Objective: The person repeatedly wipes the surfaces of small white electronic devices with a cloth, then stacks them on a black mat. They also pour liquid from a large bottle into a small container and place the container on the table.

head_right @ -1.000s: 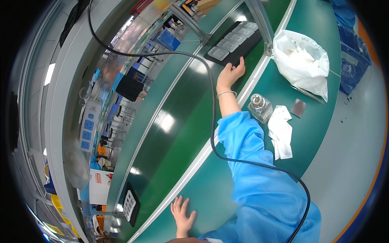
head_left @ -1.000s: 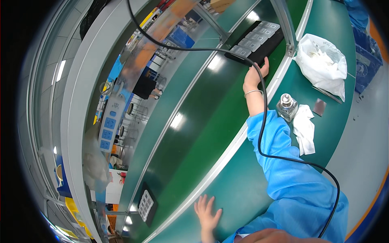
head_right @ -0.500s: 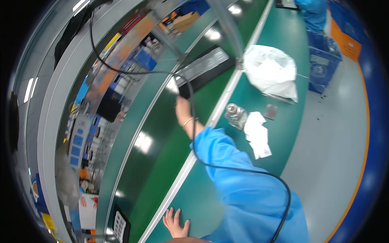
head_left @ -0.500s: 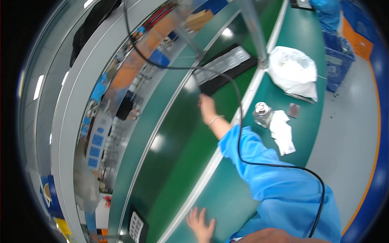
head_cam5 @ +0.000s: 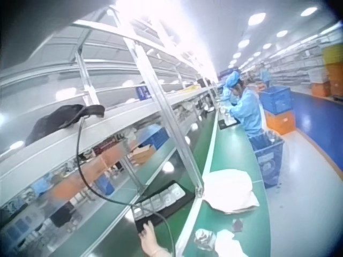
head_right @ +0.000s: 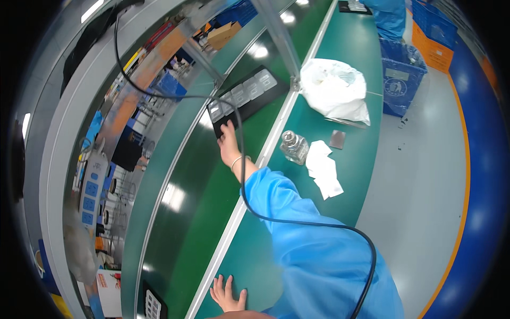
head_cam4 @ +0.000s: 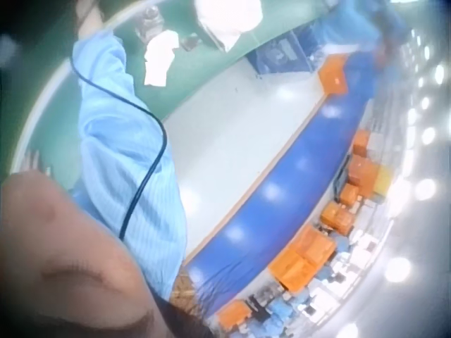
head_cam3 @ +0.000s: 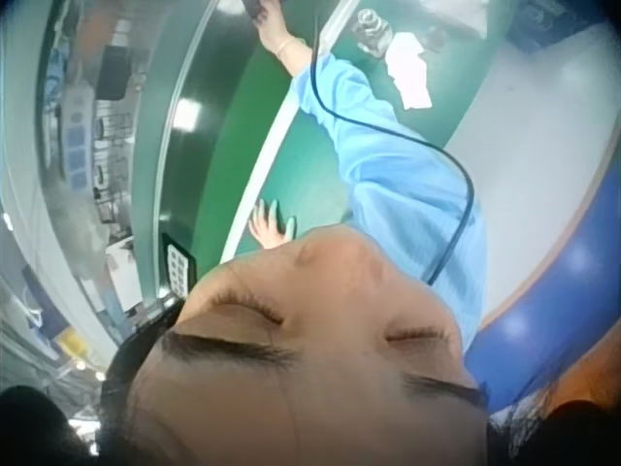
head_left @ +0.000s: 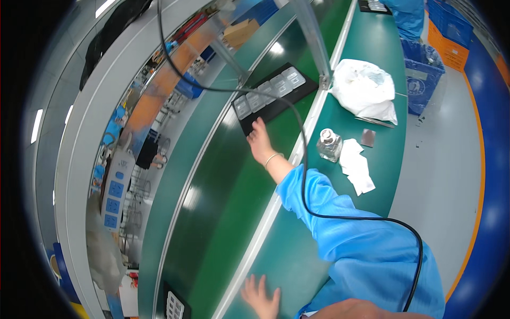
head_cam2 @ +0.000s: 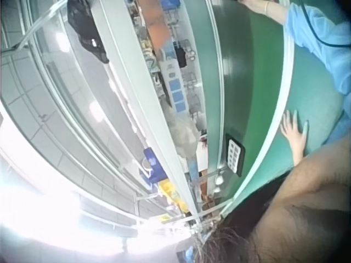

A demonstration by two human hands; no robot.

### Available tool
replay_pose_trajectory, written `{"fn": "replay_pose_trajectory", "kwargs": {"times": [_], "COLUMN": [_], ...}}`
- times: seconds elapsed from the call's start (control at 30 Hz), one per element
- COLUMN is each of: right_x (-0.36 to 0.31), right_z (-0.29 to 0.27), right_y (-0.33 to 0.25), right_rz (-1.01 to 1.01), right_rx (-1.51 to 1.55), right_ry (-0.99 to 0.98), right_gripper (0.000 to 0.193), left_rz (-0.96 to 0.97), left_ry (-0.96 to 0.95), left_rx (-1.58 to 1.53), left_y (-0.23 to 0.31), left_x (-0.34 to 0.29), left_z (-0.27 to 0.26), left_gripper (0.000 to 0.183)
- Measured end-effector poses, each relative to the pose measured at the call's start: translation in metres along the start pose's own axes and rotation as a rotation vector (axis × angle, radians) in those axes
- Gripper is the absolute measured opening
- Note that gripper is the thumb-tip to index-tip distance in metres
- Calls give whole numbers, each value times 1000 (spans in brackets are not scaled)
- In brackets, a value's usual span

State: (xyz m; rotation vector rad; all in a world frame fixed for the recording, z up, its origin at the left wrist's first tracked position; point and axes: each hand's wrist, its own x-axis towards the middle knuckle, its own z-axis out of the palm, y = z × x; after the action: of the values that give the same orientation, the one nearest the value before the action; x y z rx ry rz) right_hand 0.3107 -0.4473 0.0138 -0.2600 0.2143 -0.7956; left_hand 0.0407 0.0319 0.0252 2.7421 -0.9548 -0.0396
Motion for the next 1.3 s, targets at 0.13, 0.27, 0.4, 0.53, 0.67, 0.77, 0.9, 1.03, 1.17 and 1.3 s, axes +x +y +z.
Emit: {"fn": "replay_pose_trajectory", "kwargs": {"times": [0.13,0.27,0.4,0.53,0.67,0.77,0.9,1.03,1.17,1.3], "right_x": [27,24,33,46,48,60,66,69,22,-55], "right_z": [-18,-3,13,15,23,23,21,11,20,23], "right_y": [-7,7,7,0,16,16,32,35,50,80], "right_rz": [37,171,160,155,189,178,18,-127,-63,175], "right_rx": [193,304,250,116,-9,65,-126,-426,-565,-470], "right_ry": [90,44,11,-17,-42,-44,4,107,113,-58], "right_gripper": [57,49,53,62,70,66,45,20,18,15], "left_rz": [-18,-69,-74,-61,-59,-46,-28,-10,-77,-60], "left_ry": [-24,-7,-15,-32,-44,-65,-59,-48,-35,17], "left_rx": [-66,-51,-45,-45,-41,2,9,8,-32,-59], "left_y": [23,19,20,25,19,14,12,11,23,29], "left_x": [11,3,5,14,5,3,2,1,3,9], "left_z": [-12,-19,-19,-21,-17,-16,-15,-12,-22,-23], "left_gripper": [71,67,68,69,70,74,73,71,68,63]}}
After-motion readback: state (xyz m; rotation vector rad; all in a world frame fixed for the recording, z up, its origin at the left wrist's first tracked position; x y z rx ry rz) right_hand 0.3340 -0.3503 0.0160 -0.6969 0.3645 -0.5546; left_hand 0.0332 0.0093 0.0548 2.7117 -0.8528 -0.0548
